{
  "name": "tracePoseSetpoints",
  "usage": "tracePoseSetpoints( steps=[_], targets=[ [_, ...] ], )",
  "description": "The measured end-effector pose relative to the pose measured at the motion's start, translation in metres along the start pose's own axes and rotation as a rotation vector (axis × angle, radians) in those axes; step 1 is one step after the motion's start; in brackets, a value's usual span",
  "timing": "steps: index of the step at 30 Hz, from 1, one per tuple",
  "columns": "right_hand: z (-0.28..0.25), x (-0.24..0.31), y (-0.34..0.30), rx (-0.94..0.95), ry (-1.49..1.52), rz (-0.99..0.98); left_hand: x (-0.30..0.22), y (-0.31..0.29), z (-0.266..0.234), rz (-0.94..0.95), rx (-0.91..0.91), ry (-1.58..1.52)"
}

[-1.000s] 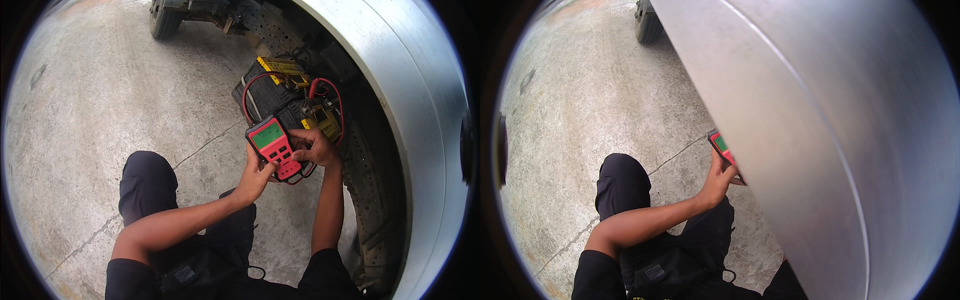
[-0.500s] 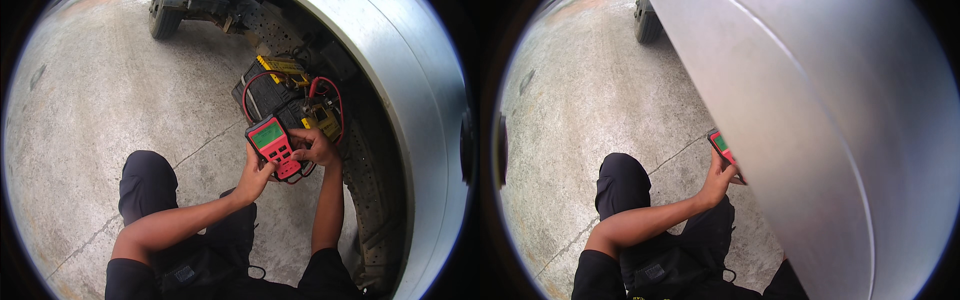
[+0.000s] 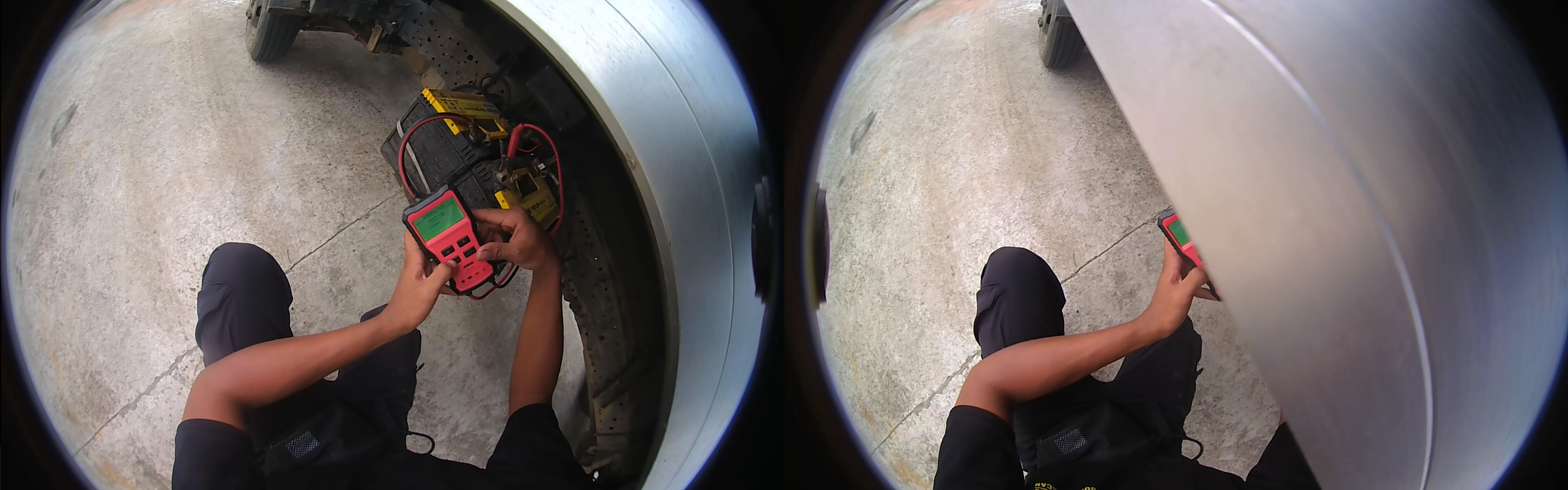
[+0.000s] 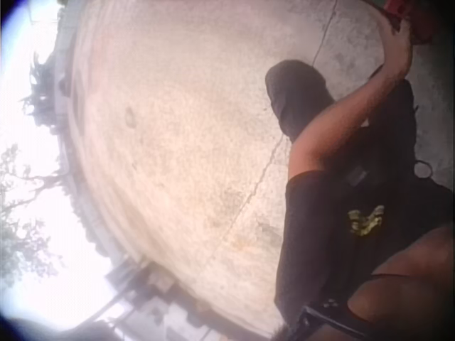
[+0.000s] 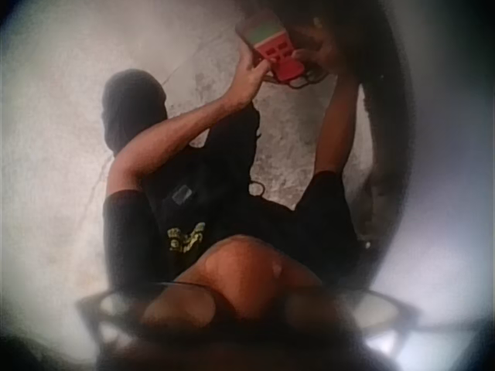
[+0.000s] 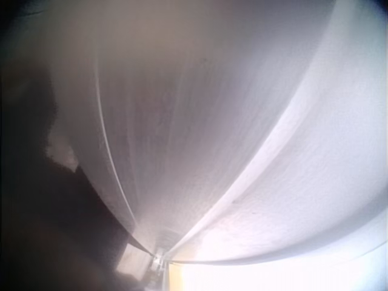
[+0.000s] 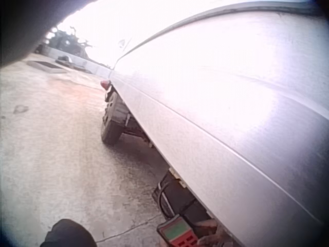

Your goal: The person kneels beside a vehicle and uses a handheld battery tester to measure the voltage of a battery mounted under the chassis. They attach the tester leads to the battery terminals, read the display, and adjust the connections as needed.

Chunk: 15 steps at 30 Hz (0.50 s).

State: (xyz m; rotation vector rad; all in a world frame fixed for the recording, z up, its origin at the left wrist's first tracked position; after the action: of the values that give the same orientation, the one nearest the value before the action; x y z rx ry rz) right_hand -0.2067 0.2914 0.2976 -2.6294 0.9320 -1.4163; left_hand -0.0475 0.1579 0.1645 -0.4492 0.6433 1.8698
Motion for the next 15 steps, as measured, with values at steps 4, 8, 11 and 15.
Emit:
tracePoseSetpoints(
  steps=[4, 8, 11, 15],
  targets=[
    [-0.001, 0.002, -0.001, -0.006, -0.041, 0.004, 0.003, 0.001, 0.0, 0.031, 0.004, 0.0],
    [-0.001, 0.004, -0.001, 0.007, -0.027, 0.018, 0.01, 0.003, -0.004, 0.059, 0.007, 0.022],
    [0.001, 0.006, 0.0, 0.007, -0.006, 0.017, 0.009, 0.003, -0.004, 0.064, 0.001, 0.01],
    [0.002, 0.008, 0.0, 0.019, 0.019, 0.005, 0.006, 0.003, -0.002, 0.05, 0.001, 0.011]
  ],
)
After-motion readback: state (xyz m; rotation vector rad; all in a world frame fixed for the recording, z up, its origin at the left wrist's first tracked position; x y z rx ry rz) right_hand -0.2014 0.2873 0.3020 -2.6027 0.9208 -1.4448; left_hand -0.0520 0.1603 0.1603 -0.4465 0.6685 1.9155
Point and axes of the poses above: each hand's wrist, its own y-axis towards the middle knuckle, its own z-axis out of the palm, x = y × z, the point moved 1 cm from there along y, towards the middle knuckle, and after that the axes turned 5 degrees about z, right-handed, at the moved point
